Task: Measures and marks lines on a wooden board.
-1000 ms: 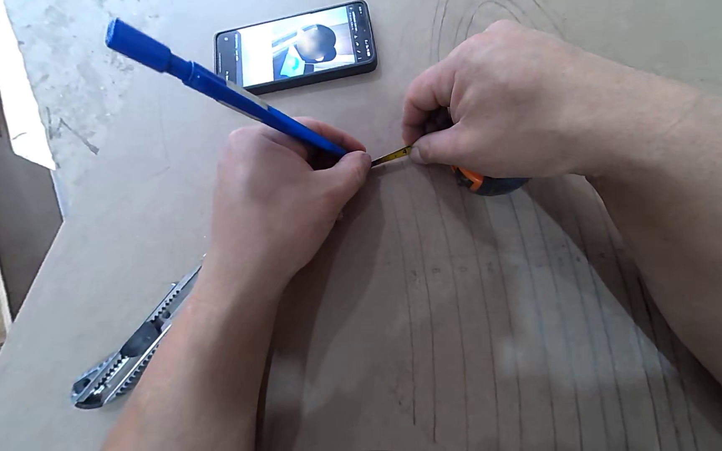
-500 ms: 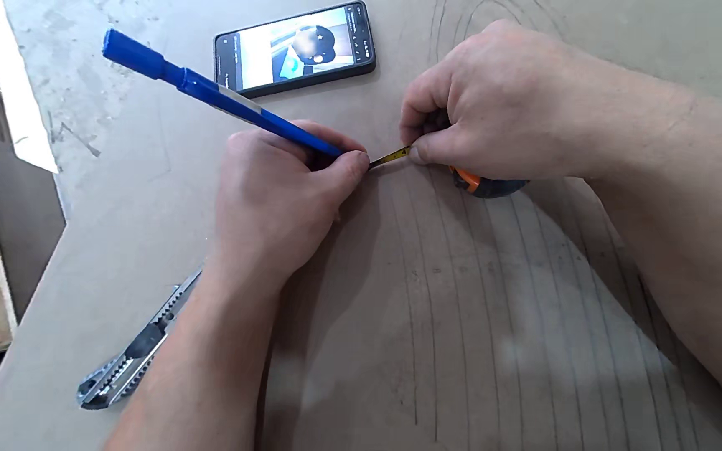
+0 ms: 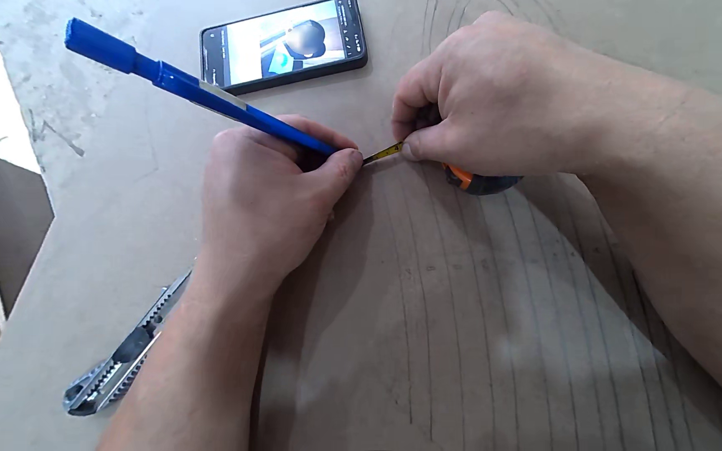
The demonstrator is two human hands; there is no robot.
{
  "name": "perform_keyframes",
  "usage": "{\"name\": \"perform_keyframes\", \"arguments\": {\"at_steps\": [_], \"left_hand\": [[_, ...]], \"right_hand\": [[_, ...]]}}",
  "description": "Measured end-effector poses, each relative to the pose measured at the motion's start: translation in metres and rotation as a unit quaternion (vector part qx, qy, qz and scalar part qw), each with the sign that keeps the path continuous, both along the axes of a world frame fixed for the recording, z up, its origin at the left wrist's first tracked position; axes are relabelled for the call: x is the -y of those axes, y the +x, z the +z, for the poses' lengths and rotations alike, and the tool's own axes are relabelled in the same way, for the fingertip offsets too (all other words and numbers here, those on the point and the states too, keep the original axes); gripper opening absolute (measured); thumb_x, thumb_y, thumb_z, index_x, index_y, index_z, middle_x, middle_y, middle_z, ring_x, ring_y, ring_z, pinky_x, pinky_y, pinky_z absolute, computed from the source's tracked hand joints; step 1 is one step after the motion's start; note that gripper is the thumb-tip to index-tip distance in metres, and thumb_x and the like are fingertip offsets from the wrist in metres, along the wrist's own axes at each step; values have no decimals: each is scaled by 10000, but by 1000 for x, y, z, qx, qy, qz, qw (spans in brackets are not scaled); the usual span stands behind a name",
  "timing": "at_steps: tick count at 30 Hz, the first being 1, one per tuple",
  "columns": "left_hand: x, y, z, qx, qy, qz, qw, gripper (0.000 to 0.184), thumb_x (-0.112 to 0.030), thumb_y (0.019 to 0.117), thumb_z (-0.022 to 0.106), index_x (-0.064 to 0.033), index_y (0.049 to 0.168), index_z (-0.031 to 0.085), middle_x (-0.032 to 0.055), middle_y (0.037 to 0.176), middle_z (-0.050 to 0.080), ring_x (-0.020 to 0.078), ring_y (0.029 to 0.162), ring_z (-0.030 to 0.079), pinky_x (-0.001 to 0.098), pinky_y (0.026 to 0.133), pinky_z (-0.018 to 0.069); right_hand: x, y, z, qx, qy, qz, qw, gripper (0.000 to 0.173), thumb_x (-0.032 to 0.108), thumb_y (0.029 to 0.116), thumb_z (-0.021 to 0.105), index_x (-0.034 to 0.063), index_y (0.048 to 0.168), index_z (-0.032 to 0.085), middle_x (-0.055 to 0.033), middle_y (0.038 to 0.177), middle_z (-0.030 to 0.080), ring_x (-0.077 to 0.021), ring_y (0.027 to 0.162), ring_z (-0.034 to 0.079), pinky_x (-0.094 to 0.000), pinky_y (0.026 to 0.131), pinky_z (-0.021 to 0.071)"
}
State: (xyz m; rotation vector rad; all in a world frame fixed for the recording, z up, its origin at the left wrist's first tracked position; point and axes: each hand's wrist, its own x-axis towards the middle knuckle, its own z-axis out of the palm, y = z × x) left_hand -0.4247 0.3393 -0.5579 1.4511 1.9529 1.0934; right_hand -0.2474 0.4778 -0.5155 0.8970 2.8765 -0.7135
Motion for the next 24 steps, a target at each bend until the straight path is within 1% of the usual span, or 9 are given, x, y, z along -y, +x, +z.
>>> {"name": "perform_keyframes", "arguments": {"at_steps": [5, 13, 17, 21, 24], "left_hand": [[0, 1, -1, -25, -2, 0, 1000, 24, -210, 910, 764, -196, 929, 764, -83, 734, 716, 30, 556, 644, 212, 449, 530], [-1, 0, 1, -22, -10, -1, 1000, 21, -218, 915, 763, -200, 924, 770, -83, 725, 713, 32, 555, 641, 214, 454, 528], [0, 1, 2, -24, -21, 3, 999, 23, -220, 910, 767, -207, 928, 771, -86, 737, 721, 27, 565, 650, 214, 465, 538], [-1, 0, 1, -17, -12, -6, 1000, 25, -206, 910, 770, -189, 927, 769, -77, 730, 718, 34, 554, 644, 211, 456, 532], [0, 0, 2, -22, -13, -8, 1000, 16, -205, 912, 765, -193, 923, 766, -84, 731, 717, 27, 553, 642, 208, 460, 533]], "right_hand": [[2, -1, 2, 6, 5, -1, 1000, 74, 280, 975, 703, 267, 921, 752, 121, 751, 678, -6, 663, 623, -267, 567, 509], [4, -1, 3, 8, 0, -9, 1000, 86, 274, 981, 696, 265, 916, 751, 117, 744, 675, -10, 654, 622, -263, 555, 507], [4, -2, 3, 7, 1, -9, 1000, 99, 271, 981, 693, 264, 902, 751, 112, 727, 666, -17, 646, 614, -278, 553, 498], [4, -1, 2, 7, 1, -10, 1000, 112, 268, 987, 682, 261, 897, 750, 107, 713, 658, -24, 630, 610, -281, 537, 491], [6, -1, 3, 9, 0, -15, 1000, 116, 273, 989, 683, 263, 893, 747, 109, 714, 659, -20, 629, 607, -281, 538, 490]]}}
